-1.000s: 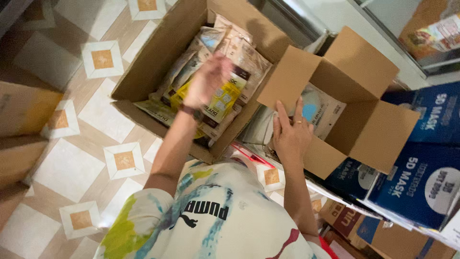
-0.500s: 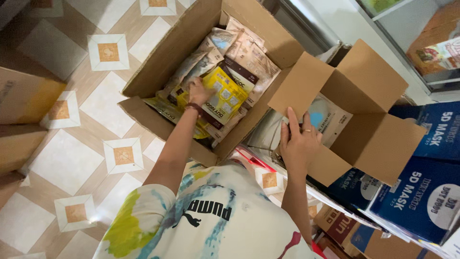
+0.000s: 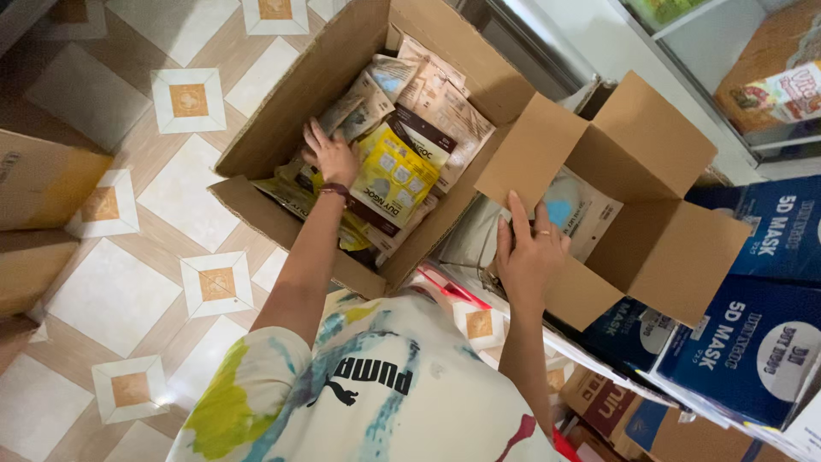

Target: The person packs individually wrapped face masks from a large open cardboard box into smaller white retail boxes. They repeatedly pick up packets of masks, place them into the smaller boxes, and then close the flaps of the retail boxes. The process involves handling multiple packets and stacking the filled boxes.

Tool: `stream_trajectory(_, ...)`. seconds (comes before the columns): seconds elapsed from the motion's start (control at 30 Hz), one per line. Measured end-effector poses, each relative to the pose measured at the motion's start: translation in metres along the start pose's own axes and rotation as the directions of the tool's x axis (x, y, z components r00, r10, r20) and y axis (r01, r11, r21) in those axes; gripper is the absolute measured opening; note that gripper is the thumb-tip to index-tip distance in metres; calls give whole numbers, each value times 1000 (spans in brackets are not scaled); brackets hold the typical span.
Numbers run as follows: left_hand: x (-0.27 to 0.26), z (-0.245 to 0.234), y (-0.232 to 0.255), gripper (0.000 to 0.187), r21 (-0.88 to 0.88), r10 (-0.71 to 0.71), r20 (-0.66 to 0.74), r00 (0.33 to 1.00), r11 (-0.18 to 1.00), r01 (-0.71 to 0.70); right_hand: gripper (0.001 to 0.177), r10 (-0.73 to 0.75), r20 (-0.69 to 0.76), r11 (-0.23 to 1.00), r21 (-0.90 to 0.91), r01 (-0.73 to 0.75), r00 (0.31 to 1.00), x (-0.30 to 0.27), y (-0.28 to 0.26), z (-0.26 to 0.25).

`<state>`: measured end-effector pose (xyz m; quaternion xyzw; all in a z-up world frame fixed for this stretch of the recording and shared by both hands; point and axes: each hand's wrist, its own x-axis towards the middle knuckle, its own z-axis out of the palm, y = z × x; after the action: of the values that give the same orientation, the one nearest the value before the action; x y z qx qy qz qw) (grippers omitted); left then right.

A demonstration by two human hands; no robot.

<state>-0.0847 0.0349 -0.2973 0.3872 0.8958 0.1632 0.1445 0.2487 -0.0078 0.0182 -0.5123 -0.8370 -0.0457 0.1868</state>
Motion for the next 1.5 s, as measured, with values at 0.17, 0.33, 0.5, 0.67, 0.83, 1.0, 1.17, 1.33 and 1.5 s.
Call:
stream_trajectory(0.17,17,-13,-11,67,80,30,-1,1000,996,-30,43,-21,-24,999,-40,20,999,2,-1,2)
stream_trajectory(0.33,14,-58,11,52,-80,139,-123,983,986,-149,43,-21,-31,999,-35,20,999,0,1,0)
stream_trajectory(0.5,-17,-155,38,34,-569,210,-350,913,727,-386,44,-29,-34,1000,-8,28,999,0,4,0)
stream_trajectory(0.67,-44,-213,66,35,-821,195,-390,900,369,-436,50,-17,2,1000,0,17,1000,-2,10,5)
stream_trajectory(0.83,-69,-239,88,35,-938,149,-292,945,-239,-252,58,11,11,992,128,-13,1000,-7,21,9)
stream_trajectory(1.0,-96,-246,122,36,-901,294,-89,952,-431,49,67,14,75,975,218,-30,997,-9,31,4)
stream_trajectory(1.17,-110,-226,163,34,-902,497,-20,868,-383,199,57,190,130,601,769,-220,973,-21,60,-2)
stream_trajectory(1.33,-156,-214,214,40,-890,484,66,873,-367,271,60,250,280,268,900,-344,927,-45,98,-1)
stream_trajectory(1.5,-166,-213,234,36,-917,627,59,777,-274,290,70,346,30,331,931,-152,938,-20,113,-53)
